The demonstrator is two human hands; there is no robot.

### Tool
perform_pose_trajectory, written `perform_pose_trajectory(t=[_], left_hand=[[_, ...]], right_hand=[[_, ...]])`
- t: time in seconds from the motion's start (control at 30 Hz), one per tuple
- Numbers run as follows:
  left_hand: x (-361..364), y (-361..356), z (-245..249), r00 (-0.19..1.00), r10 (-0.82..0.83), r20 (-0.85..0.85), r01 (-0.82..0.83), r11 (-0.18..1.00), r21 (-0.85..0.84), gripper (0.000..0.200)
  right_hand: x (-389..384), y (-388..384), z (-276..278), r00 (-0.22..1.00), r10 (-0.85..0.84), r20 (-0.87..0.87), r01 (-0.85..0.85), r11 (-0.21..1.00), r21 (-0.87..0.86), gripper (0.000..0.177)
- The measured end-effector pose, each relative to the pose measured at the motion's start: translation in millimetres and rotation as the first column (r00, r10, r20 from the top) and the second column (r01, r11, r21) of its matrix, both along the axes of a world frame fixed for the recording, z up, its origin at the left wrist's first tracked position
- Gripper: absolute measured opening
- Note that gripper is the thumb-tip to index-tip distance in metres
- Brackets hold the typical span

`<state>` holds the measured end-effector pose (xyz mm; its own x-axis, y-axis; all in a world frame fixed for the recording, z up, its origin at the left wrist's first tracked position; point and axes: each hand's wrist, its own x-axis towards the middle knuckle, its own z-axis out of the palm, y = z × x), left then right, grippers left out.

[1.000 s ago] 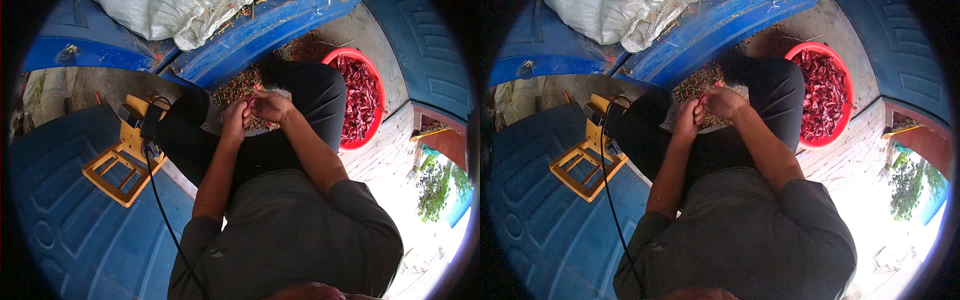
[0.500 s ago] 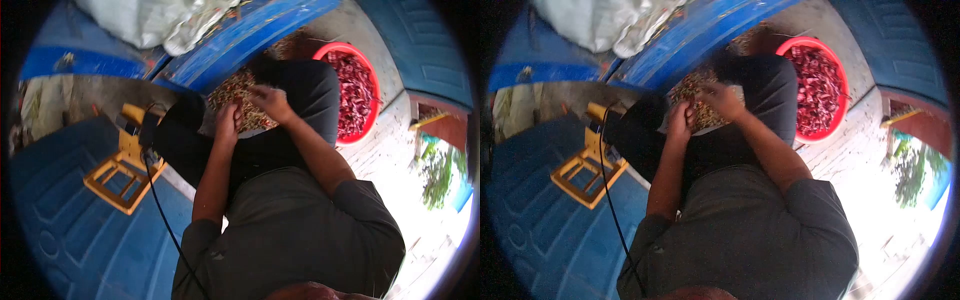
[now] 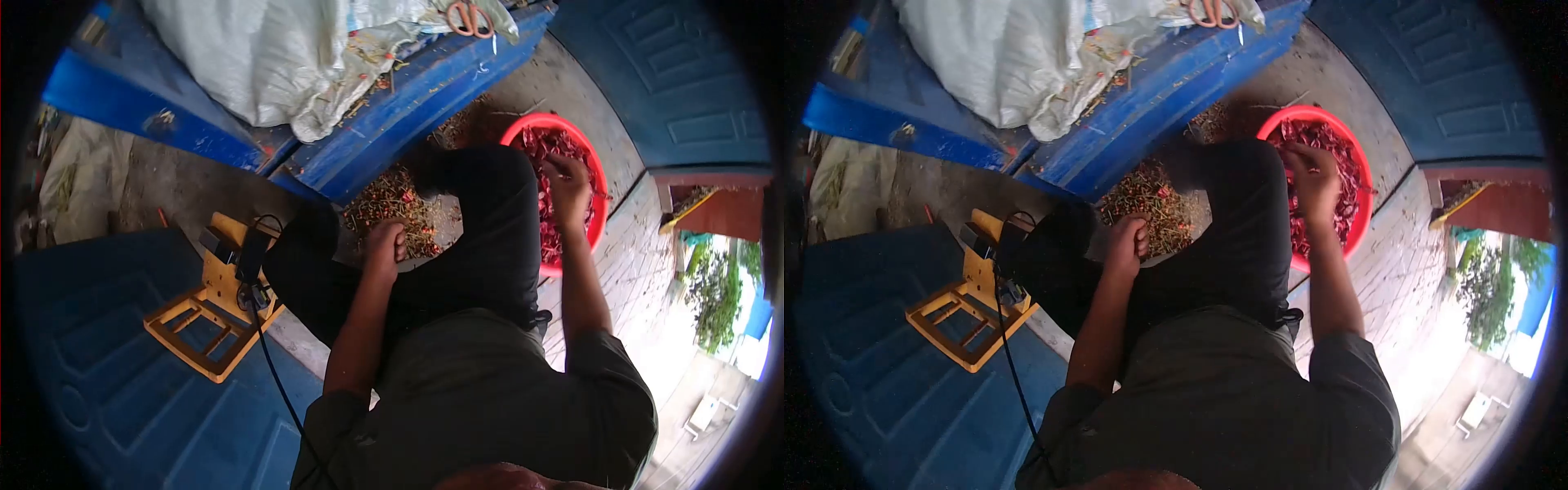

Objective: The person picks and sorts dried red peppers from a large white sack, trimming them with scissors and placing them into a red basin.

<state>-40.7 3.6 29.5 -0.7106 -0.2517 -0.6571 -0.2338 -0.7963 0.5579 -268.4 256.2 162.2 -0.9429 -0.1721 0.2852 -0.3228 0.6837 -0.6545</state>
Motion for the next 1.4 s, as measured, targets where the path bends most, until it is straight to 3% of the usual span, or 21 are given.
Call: perform_pose_trajectory(t=[0.03, 0.17, 0.23, 0.33, 0.37, 0.43, 0.5, 0.57, 0.63, 0.67, 0.73, 0.8, 0.83, 0.93, 1.0, 1.13, 1.2, 1.27, 1.33, 1.37, 1.4], left_hand=[[-1.1, 1.2, -1.5, 1.0, -0.015, -0.027, 0.016, 1.0, 0.013, 0.015], [-7.2, 4.2, -0.7, 0.996, -0.042, -0.077, 0.046, 0.997, 0.054, 0.017], [-5.2, 3.9, -1.2, 0.995, -0.039, -0.093, 0.044, 0.998, 0.055, 0.017], [2.9, -2.0, -4.4, 0.998, -0.034, -0.06, 0.037, 0.998, 0.056, 0.017], [6.0, -3.7, -3.0, 0.998, -0.014, -0.061, 0.017, 0.998, 0.06, 0.017], [13.7, -5.6, -0.9, 0.999, 0.018, -0.043, -0.015, 0.998, 0.054, 0.016], [15.1, -9.6, 0.3, 0.997, 0.077, -0.01, -0.076, 0.996, 0.054, 0.014], [17.2, -11.4, -1.7, 0.995, 0.101, -0.016, -0.1, 0.992, 0.078, 0.014], [15.5, -14.8, -3.6, 0.992, 0.123, -0.026, -0.12, 0.988, 0.102, 0.014], [15.9, -15.3, -1.9, 0.992, 0.117, -0.037, -0.113, 0.989, 0.092, 0.015], [13.3, -15.0, 0.6, 0.992, 0.116, -0.046, -0.112, 0.99, 0.09, 0.015], [13.6, -14.4, 1.9, 0.994, 0.099, -0.041, -0.096, 0.994, 0.059, 0.016], [13.0, -14.5, 3.4, 0.994, 0.101, -0.044, -0.098, 0.993, 0.063, 0.016], [12.2, -15.9, 6.6, 0.991, 0.117, -0.063, -0.11, 0.989, 0.094, 0.015], [12.2, -16.3, 5.5, 0.99, 0.12, -0.072, -0.112, 0.988, 0.105, 0.014], [11.9, -15.5, 13.7, 0.992, 0.109, -0.07, -0.102, 0.99, 0.098, 0.013], [10.5, -13.2, 11.3, 0.993, 0.099, -0.063, -0.092, 0.99, 0.105, 0.014], [10.3, -12.7, 9.3, 0.994, 0.089, -0.056, -0.083, 0.991, 0.105, 0.015], [10.0, -13.6, 7.1, 0.993, 0.092, -0.074, -0.084, 0.991, 0.105, 0.016], [11.0, -13.3, 2.4, 0.993, 0.099, -0.072, -0.091, 0.991, 0.098, 0.018], [11.2, -14.4, 3.1, 0.992, 0.103, -0.072, -0.096, 0.991, 0.093, 0.018]], right_hand=[[-18.3, 32.4, -11.3, 1.0, -0.016, -0.024, 0.021, 0.978, 0.206, 0.025], [-28.2, 6.2, -2.9, 0.996, 0.026, -0.081, -0.008, 0.976, 0.218, 0.023], [-30.6, -53.3, 1.3, 0.98, 0.2, -0.002, -0.2, 0.979, -0.041, 0.021], [-34.6, -158.7, 18.4, 0.88, 0.468, -0.083, -0.474, 0.877, -0.075, 0.017], [-36.6, -194.5, 28.8, 0.845, 0.524, -0.106, -0.531, 0.846, -0.047, 0.016], [-51.3, -254.4, 32.8, 0.779, 0.624, -0.071, -0.588, 0.765, 0.264, 0.026], [-46.8, -307.7, 47.8, 0.761, 0.644, 0.071, -0.606, 0.668, 0.432, 0.033], [-57.7, -356.7, 48.2, 0.721, 0.692, 0.038, -0.633, 0.636, 0.442, 0.037], [-60.5, -390.5, 66.9, 0.713, 0.701, 0.002, -0.667, 0.677, 0.313, 0.037], [-76.4, -410.9, 61.7, 0.648, 0.749, -0.14, -0.734, 0.663, 0.146, 0.031], [-104.9, -437.7, 76.6, 0.355, 0.917, 0.182, -0.87, 0.395, -0.294, 0.049], [-94.1, -440.7, 102.9, 0.331, 0.907, 0.261, -0.747, 0.421, -0.514, 0.052], [-71.1, -417.4, 151.2, 0.476, 0.737, 0.48, -0.759, 0.62, -0.199, 0.039], [-118.2, -409.5, 99.4, 0.541, 0.781, 0.311, -0.808, 0.585, -0.065, 0.024], [-136.4, -386.6, 54.3, 0.628, 0.774, 0.078, -0.772, 0.607, 0.19, 0.027], [-127.2, -360.5, 17.2, 0.624, 0.778, 0.076, -0.753, 0.573, 0.322, 0.027], [-106.4, -365.5, 10.2, 0.287, 0.845, -0.45, -0.655, 0.516, 0.552, 0.034], [-72.1, -374.2, 38.9, 0.35, 0.872, -0.342, -0.63, 0.489, 0.603, 0.037], [-64.3, -387.6, 41.2, 0.303, 0.936, -0.177, -0.686, 0.343, 0.642, 0.034], [-62.5, -396.0, 36.1, 0.403, 0.912, -0.073, -0.768, 0.38, 0.515, 0.029], [-63.7, -402.0, 32.2, 0.398, 0.914, -0.077, -0.77, 0.379, 0.513, 0.029]])
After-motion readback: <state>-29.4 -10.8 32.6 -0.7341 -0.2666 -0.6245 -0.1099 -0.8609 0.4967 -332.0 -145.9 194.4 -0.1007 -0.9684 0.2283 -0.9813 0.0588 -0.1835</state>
